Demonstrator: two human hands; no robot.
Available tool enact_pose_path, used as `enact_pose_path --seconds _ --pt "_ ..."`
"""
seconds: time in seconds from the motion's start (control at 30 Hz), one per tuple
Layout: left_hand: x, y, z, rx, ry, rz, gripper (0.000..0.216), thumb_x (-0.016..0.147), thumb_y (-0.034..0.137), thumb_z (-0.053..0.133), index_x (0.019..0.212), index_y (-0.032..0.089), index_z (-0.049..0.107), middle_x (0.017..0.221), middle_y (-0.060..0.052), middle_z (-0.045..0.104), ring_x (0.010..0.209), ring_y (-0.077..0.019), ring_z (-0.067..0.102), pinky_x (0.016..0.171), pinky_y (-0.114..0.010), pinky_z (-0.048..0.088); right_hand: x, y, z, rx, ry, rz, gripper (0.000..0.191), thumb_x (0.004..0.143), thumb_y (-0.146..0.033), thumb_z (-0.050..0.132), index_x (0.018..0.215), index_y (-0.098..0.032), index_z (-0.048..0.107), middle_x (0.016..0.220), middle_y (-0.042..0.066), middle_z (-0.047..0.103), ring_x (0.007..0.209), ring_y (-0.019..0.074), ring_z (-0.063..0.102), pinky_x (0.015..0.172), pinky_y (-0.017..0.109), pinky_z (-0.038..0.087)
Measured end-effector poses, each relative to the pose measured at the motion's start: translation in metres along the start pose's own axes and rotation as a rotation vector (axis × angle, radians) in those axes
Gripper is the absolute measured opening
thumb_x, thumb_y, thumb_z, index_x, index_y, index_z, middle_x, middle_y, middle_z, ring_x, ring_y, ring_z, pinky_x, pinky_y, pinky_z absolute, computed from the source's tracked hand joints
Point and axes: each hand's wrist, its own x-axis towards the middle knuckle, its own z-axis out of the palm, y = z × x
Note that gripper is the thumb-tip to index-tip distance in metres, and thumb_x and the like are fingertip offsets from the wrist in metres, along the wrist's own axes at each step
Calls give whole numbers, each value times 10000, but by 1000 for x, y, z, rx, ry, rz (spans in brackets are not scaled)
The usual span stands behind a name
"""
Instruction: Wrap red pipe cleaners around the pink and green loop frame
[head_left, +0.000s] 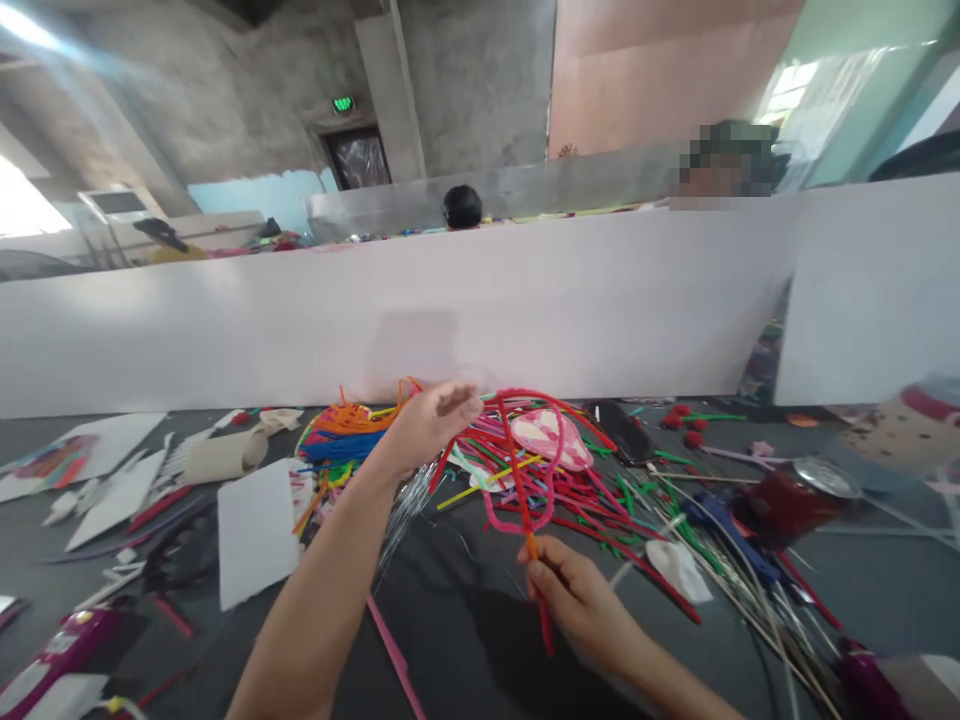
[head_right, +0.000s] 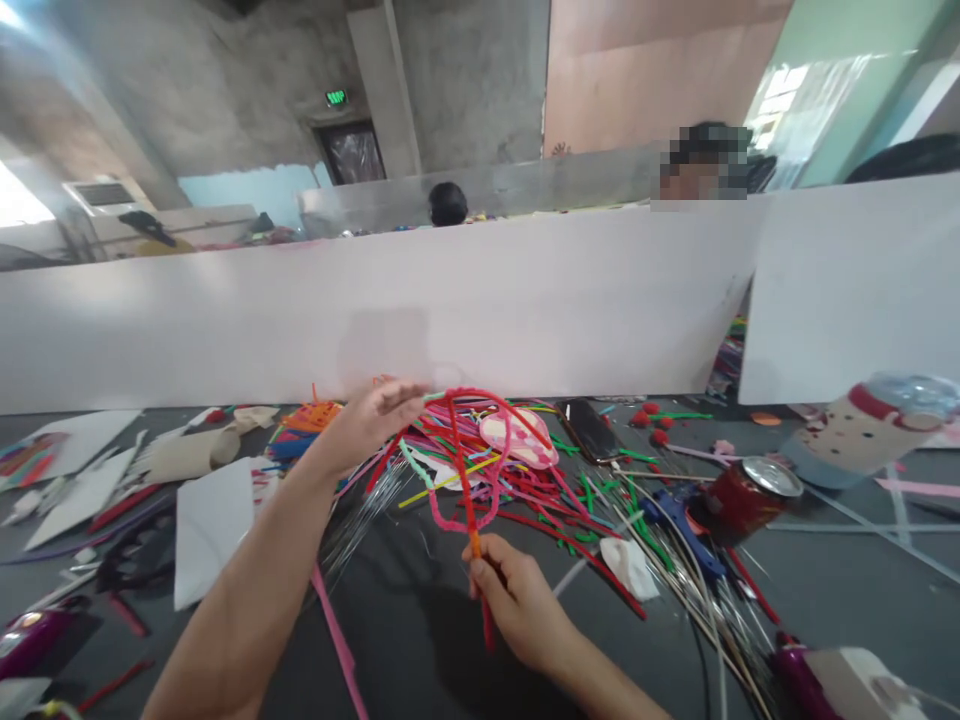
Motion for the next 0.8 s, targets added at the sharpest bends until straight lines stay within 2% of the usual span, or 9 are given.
enact_pose_path --seconds 0.1,0.2,0.27,0.37,0.43,0.53,0.6,0.67,0.8 --pt "9 -1 7 22 -140 -78 321 744 360 649 963 125 653 881 -56 705 808 -185 642 758 -293 481 -3 3 -1 -72 -35 7 261 925 -378 378 946 -184 552 680 -11 551 604 120 497 556 219 394" --pt "9 -4 16 5 -158 -86 263 739 374 644 780 116 675 688 -27 681 658 -152 621 662 -262 476 -1 -1 -10 -165 -84 -1 243 914 -347 402 891 -186 583 707 0 589 643 136 539 577 226 411" --pt "6 -4 19 -5 -174 -86 268 743 383 638 712 119 667 641 -27 668 609 -134 605 623 -246 472 1 -7 -24 -243 -31 -38 230 892 -343 444 853 -187 608 742 13 618 678 153 561 605 241 429" --pt "1 -2 19 -45 -203 -138 279 734 397 647 677 123 653 629 -37 673 551 -114 595 569 -225 470 6 -22 -54 -304 301 -100 218 873 -349 478 908 -189 622 787 38 641 702 171 579 634 264 452" --pt "-3 -1 18 -94 -229 -187 309 731 426 649 681 121 645 614 -39 671 488 -95 578 513 -206 456 10 -33 -77 -299 551 -165 201 843 -374 531 848 -194 620 714 27 613 616 156 551 562 252 440" --pt "-5 0 17 -193 -316 -261 352 715 466 662 785 121 648 635 -40 687 395 -69 537 428 -182 419 20 -54 -105 -54 774 -274 196 865 -389 521 873 -206 593 682 -3 582 528 113 507 489 222 417" --pt "-5 2 17 -267 -398 -298 368 707 470 674 842 129 640 675 -48 706 358 -57 520 383 -167 385 28 -71 -115 46 722 -351 217 850 -413 550 911 -211 601 761 8 616 627 119 573 586 239 476" --pt "-6 5 19 -315 -473 -314 352 718 460 672 832 130 631 700 -59 715 336 -47 506 349 -153 348 37 -89 -116 38 568 -351 279 848 -467 536 944 -216 611 855 36 659 763 146 627 700 280 512" --pt "-7 12 29 -281 -555 -303 329 750 446 639 811 123 625 748 -77 715 358 -57 539 351 -145 375 44 -120 -100 -217 255 -355 305 841 -431 556 1062 -223 589 996 57 671 915 180 633 794 310 506"
